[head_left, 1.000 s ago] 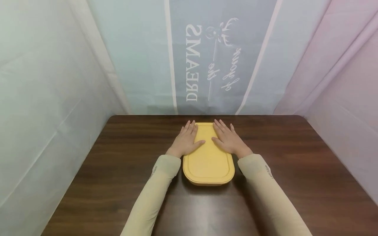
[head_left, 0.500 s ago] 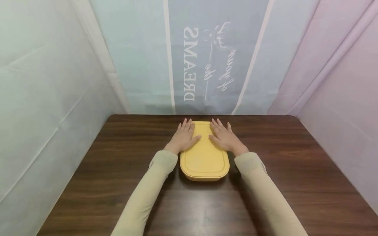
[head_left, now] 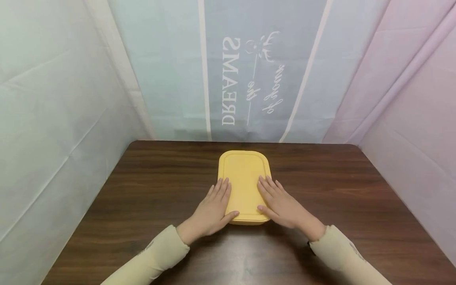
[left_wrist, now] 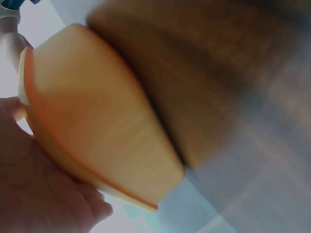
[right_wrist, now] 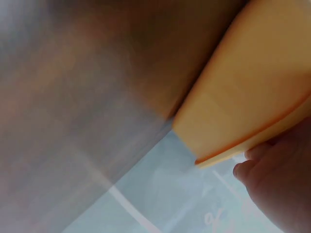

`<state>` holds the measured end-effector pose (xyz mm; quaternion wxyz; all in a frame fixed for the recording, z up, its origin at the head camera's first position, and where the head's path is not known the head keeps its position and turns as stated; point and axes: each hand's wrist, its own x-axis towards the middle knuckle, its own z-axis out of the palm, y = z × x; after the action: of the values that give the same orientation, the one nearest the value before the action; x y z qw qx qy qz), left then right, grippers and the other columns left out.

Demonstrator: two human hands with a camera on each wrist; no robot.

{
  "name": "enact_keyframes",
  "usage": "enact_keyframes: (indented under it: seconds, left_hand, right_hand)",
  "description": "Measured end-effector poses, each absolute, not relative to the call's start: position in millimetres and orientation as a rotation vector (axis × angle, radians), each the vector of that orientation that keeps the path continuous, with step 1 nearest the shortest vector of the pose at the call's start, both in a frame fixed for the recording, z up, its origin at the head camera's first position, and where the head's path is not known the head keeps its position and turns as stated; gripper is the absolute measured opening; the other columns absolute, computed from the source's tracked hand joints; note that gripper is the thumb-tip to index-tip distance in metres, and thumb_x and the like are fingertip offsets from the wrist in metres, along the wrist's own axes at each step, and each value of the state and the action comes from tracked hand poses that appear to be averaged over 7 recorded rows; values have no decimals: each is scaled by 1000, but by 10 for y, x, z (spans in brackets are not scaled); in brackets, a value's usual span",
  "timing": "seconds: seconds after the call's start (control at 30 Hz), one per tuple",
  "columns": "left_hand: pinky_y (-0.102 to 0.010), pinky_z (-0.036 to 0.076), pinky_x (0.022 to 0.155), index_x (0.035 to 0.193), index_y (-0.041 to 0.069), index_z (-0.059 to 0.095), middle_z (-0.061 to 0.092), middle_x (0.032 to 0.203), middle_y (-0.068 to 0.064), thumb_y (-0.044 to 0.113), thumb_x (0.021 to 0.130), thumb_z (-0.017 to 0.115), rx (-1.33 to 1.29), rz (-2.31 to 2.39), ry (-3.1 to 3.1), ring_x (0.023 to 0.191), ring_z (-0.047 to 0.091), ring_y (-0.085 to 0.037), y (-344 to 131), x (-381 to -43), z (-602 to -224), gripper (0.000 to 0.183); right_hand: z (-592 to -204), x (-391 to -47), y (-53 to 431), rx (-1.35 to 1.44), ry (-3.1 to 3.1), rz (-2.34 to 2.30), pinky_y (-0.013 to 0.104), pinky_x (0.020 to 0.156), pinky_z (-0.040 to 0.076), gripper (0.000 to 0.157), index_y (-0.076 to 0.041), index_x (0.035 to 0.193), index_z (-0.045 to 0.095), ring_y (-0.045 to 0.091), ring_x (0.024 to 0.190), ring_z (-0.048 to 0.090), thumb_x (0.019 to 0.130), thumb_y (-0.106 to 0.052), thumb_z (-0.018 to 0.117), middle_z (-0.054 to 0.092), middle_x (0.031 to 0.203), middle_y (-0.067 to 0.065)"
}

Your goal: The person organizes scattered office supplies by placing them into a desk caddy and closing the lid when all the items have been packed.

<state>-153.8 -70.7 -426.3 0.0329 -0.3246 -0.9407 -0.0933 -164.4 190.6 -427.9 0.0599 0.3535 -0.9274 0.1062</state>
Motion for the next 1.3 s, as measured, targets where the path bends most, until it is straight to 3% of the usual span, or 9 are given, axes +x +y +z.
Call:
enact_keyframes:
  seconds: [0.73, 0.93, 1.2, 1.3]
  left_hand:
    - [-47, 13, 112, 147, -7, 17, 6, 155, -21, 50, 98, 38, -951, -409, -2872, 143, -1, -34, -700, -1452, -4344, 78]
    - [-46, 13, 113, 147, -6, 20, 7, 155, -21, 51, 98, 35, -905, -302, -2903, 143, 2, -32, -644, -1463, -4304, 77]
    - [-45, 19, 111, 147, -5, 24, 16, 154, -21, 56, 96, 34, -1068, -115, -2824, 142, 12, -34, -557, -1080, -4218, 79]
    - [-45, 22, 111, 147, -3, 26, 17, 154, -20, 56, 95, 36, -1132, -77, -2790, 142, 14, -33, -568, -907, -4234, 79]
  right_hand:
    - [-4347, -1531, 1902, 1061, -2766, 427, 59, 106, 22, 65, 0, 147, 29, 37, 142, 11, 97, -37, 49, 17, 154, 19]
    - [-4345, -1520, 1879, 972, -2764, 346, 58, 108, 18, 65, 3, 145, 32, 36, 141, 16, 98, -40, 46, 21, 153, 19]
    - [-4283, -1151, 1732, 994, -2717, 213, 55, 109, 20, 67, 4, 143, 36, 33, 139, 23, 95, -40, 52, 25, 152, 19]
    - [-4286, -990, 1673, 1045, -2666, 223, 47, 112, 15, 68, 4, 142, 38, 33, 139, 25, 91, -37, 58, 27, 151, 19]
